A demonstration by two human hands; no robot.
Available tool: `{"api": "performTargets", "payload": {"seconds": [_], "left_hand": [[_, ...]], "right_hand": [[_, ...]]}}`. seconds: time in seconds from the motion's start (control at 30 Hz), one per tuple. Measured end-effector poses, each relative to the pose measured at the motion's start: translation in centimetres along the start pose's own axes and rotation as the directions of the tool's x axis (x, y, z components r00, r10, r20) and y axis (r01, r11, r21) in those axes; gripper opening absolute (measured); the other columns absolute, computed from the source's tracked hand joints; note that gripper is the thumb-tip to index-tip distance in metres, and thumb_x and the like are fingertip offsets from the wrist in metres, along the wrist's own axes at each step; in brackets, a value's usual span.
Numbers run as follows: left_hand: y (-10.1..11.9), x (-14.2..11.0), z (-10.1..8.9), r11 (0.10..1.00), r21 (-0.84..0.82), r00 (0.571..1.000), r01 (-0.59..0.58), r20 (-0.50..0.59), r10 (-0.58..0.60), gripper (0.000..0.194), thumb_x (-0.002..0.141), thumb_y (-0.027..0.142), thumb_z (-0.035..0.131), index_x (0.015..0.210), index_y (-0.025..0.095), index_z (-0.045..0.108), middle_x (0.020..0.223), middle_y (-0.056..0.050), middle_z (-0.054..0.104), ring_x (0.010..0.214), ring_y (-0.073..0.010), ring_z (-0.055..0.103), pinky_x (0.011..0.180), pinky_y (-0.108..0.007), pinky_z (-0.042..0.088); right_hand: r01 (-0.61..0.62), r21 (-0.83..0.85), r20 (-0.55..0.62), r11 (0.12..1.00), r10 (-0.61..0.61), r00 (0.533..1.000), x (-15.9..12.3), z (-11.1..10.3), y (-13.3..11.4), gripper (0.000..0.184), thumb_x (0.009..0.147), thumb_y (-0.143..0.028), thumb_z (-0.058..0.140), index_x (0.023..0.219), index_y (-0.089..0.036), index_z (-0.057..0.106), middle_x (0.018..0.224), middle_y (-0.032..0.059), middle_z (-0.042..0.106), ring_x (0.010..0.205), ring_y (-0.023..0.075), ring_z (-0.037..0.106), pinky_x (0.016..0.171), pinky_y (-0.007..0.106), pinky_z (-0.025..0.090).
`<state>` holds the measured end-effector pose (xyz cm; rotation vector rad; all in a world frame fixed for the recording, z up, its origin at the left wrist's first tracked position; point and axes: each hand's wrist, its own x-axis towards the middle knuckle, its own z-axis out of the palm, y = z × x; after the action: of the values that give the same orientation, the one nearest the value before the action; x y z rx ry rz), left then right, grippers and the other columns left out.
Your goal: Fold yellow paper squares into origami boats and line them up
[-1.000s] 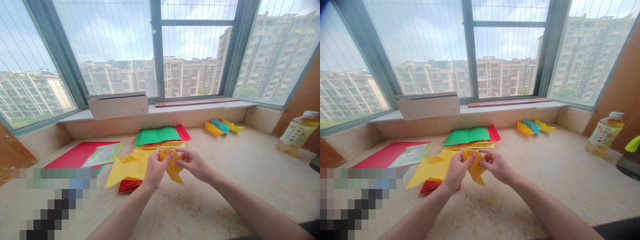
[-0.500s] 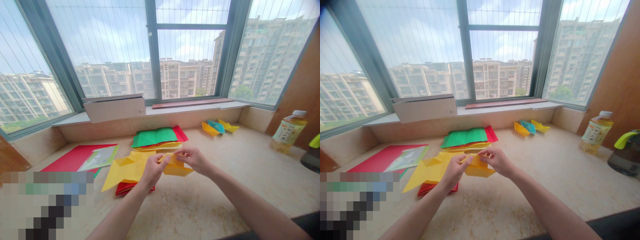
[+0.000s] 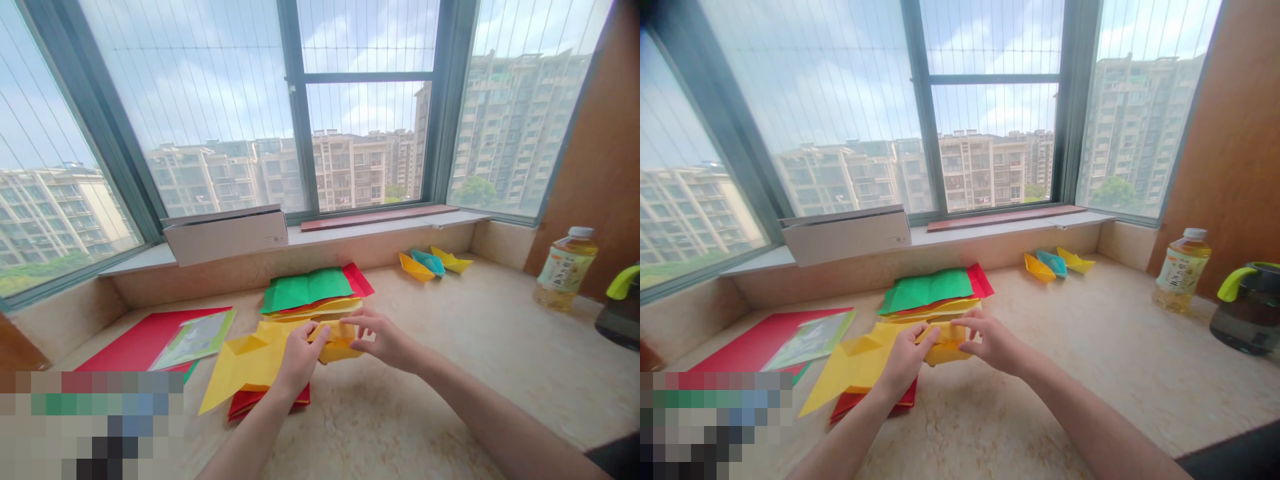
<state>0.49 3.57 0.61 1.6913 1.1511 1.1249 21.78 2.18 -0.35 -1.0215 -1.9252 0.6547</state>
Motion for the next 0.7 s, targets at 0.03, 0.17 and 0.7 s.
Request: {"api": "performTargets", "payload": {"seconds": [0.03, 0.17, 0.7], "left_hand": [[-0.1, -0.1, 0.1, 1.0, -0.022, 1.0, 0.004, 0.005, -0.004, 0.038, 0.082, 0.052, 0.062, 0.078, 0.014, 0.065, 0.07, -0.002, 0.065, 0.063, -0.0176, 0.061, 0.055, -0.024, 0.047], [-0.1, -0.4, 0.7, 0.988, -0.15, 1.0, 0.028, 0.006, -0.027, 0.035, 0.081, 0.05, 0.064, 0.088, 0.015, 0.065, 0.083, -0.006, 0.07, 0.071, -0.021, 0.066, 0.059, -0.028, 0.052], [-0.1, -0.9, 0.9, 0.998, -0.027, 0.998, -0.059, -0.036, 0.058, 0.043, 0.086, 0.055, 0.058, 0.075, 0.014, 0.066, 0.064, -0.002, 0.06, 0.045, -0.0101, 0.05, 0.042, -0.02, 0.04]], "right_hand": [[0.008, -0.006, 0.01, 1.0, -0.007, 1.0, 0.0, 0.0, 0.2, 0.045, 0.08, -0.019, 0.07, 0.124, -0.03, 0.067, 0.111, 0.0056, 0.064, 0.078, 0.0155, 0.063, 0.074, 0.033, 0.054], [0.024, -0.02, 0.033, 0.999, -0.024, 0.999, -0.1, -0.4, 0.2, 0.052, 0.08, -0.014, 0.069, 0.128, -0.031, 0.063, 0.117, 0.0056, 0.061, 0.085, 0.016, 0.063, 0.084, 0.036, 0.053], [-0.161, 0.302, 0.051, 0.94, 0.153, 0.987, -0.1, 0.5, -0.6, 0.051, 0.078, -0.01, 0.059, 0.127, -0.022, 0.06, 0.1, 0.0051, 0.068, 0.083, 0.0178, 0.062, 0.074, 0.032, 0.052]]}}
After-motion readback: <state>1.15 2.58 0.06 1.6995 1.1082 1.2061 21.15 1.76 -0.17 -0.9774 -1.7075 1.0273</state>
